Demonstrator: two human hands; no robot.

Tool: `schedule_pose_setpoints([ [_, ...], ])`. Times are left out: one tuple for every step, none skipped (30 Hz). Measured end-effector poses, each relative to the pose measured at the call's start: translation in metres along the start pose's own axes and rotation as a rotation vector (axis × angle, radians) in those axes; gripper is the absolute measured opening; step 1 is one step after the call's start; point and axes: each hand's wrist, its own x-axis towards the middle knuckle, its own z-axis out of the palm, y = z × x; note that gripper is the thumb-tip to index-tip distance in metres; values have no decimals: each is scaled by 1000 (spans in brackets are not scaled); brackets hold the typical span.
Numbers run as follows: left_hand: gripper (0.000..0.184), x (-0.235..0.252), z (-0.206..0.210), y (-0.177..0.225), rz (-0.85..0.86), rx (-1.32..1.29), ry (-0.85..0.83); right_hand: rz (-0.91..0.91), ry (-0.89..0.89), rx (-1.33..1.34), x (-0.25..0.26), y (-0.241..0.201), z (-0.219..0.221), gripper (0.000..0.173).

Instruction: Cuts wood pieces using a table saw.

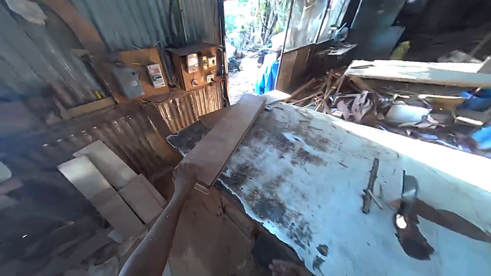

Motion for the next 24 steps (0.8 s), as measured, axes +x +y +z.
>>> schedule_pose_setpoints([
  [73,10,0,-6,-18,6,8,-4,-22,-13,20,-18,9,39],
  [77,17,-2,-9,-37,-3,-5,-8,-38,-39,39,-37,18,38],
  [80,23,-5,-11,-51,-7,-19,-19,-49,-68,59,-56,28,38],
  [82,26,-6,-13,-59,-7,-29,-35,-59,-95,78,-73,39,39],
  [82,27,-7,-14,-56,-21,-37,-50,-64,-116,96,-88,50,40],
  [80,25,-7,-14,-44,-39,-33,-57,-58,-119,114,-102,60,42],
  [79,19,-7,-11,-28,-48,-26,-58,-36,-106,131,-113,70,43],
  [78,11,-7,-5,-19,-39,-33,-54,0,-74,149,-123,79,44],
  [79,-1,-8,4,-16,-29,-54,-46,46,-29,166,-132,88,44],
  [80,-16,-8,14,-17,-27,-87,-39,90,21,181,-142,95,44],
  [80,-33,-7,24,-17,-27,-117,-32,124,67,195,-150,101,45],
  [80,-52,-5,34,-10,-41,-132,-32,157,108,207,-156,105,47],
  [81,-70,-1,42,1,-67,-139,-39,195,131,219,-160,107,50],
  [83,-87,4,51,7,-107,-139,-53,243,120,228,-161,105,50],
  [87,-99,9,61,5,-153,-137,-75,312,78,235,-161,101,48],
  [90,-109,12,68,-6,-220,-144,-106,389,4,238,-159,95,46],
  [91,-116,15,72,-31,-308,-160,-127,434,-69,236,-156,86,45],
  [87,-120,15,71,-65,-407,-195,-137,454,-119,228,-151,78,45],
  [78,-123,16,65,-100,-513,-255,-142,467,-142,212,-145,72,45],
  [68,-127,18,57,-130,-595,-341,-138,468,-146,189,-137,67,44],
  [57,-134,17,50,-152,-675,-458,-132,468,-130,162,-124,64,43],
  [46,-148,15,45,-170,-729,-547,-112,461,-106,130,-108,62,43],
  [39,-169,14,42,-186,-766,-589,-89,457,-82,97,-89,64,44],
  [35,-195,10,43,-199,-764,-591,-74,454,-68,63,-69,66,45],
])
